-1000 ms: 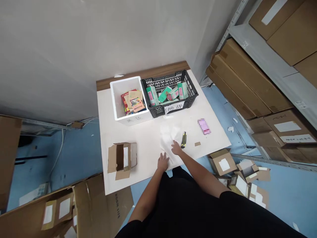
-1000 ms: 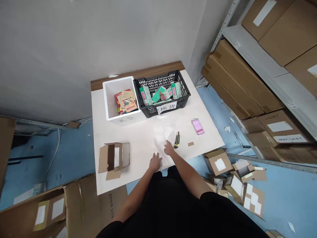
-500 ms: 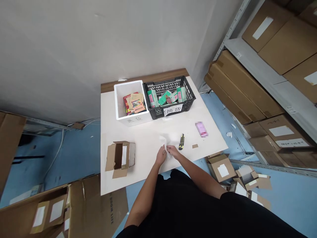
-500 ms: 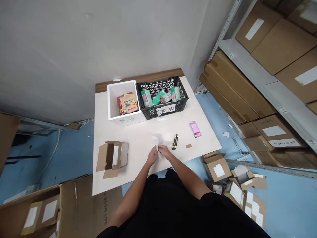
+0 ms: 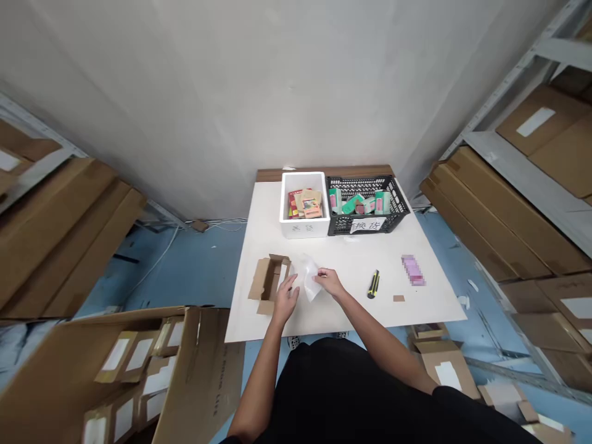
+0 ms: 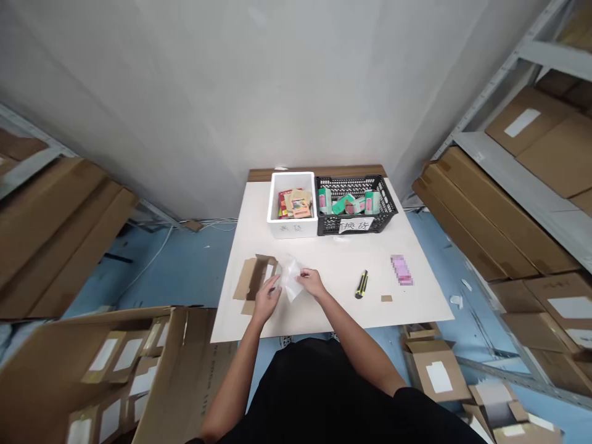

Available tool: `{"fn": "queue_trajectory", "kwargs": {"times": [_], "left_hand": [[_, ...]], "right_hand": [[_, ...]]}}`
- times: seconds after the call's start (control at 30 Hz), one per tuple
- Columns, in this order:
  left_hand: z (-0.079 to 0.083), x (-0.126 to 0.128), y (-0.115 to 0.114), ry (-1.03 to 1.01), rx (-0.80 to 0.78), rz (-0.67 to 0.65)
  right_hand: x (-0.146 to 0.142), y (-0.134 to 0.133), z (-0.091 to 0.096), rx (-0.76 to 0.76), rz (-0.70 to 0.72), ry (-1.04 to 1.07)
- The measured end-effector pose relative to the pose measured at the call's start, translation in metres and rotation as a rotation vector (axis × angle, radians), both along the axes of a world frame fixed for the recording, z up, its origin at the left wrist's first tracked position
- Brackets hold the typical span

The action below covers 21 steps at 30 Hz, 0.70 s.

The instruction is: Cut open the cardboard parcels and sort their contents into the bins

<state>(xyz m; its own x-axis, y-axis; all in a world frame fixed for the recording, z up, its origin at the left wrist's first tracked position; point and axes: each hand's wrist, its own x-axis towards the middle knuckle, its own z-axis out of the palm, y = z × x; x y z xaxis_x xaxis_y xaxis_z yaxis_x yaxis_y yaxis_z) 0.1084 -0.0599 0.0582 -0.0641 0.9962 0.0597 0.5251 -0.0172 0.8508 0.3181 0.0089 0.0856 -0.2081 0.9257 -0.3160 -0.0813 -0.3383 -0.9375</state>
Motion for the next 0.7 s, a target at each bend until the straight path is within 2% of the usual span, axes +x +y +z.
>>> {"fn": "queue_trajectory", "kwargs": {"times": [0.1, 0.2, 0.3, 0.4, 0.47, 0.53, 0.6, 0.7], "left_hand": [[-0.006, -0.069, -0.001, 0.186, -0.002, 0.062], [-0.026, -0.118, -0.001, 0.344, -0.108, 0.025], [-0.051, -0.134, -0.008, 0.421, -0.224, -0.095], [-0.069, -0.13, -0.02, 0.449, -0.245, -0.211], [-0.075, -0.124, -0.028, 0.487, -0.247, -0.219], [-0.078, -0.119, -0.034, 0.537, -0.264, -0.184], [-0.079, -0.116, -0.036, 0.577, -0.275, -0.144], [-0.081, -0.112, -0.034, 0.616, -0.283, -0.07]], "right_hand": [[-0.044, 0.004, 0.023, 0.052, 0.023, 0.058], [-0.09, 0.013, 0.037, 0.016, -0.009, 0.193], [-0.141, 0.021, 0.032, -0.005, -0.095, 0.325], [-0.189, 0.023, 0.007, 0.004, -0.104, 0.313], [-0.209, 0.019, -0.014, 0.013, -0.045, 0.068], [-0.214, 0.015, -0.032, 0.051, 0.049, -0.308], [-0.207, 0.011, -0.045, 0.129, 0.165, -0.662], [-0.184, 0.009, -0.053, 0.238, 0.369, -1.135]]}}
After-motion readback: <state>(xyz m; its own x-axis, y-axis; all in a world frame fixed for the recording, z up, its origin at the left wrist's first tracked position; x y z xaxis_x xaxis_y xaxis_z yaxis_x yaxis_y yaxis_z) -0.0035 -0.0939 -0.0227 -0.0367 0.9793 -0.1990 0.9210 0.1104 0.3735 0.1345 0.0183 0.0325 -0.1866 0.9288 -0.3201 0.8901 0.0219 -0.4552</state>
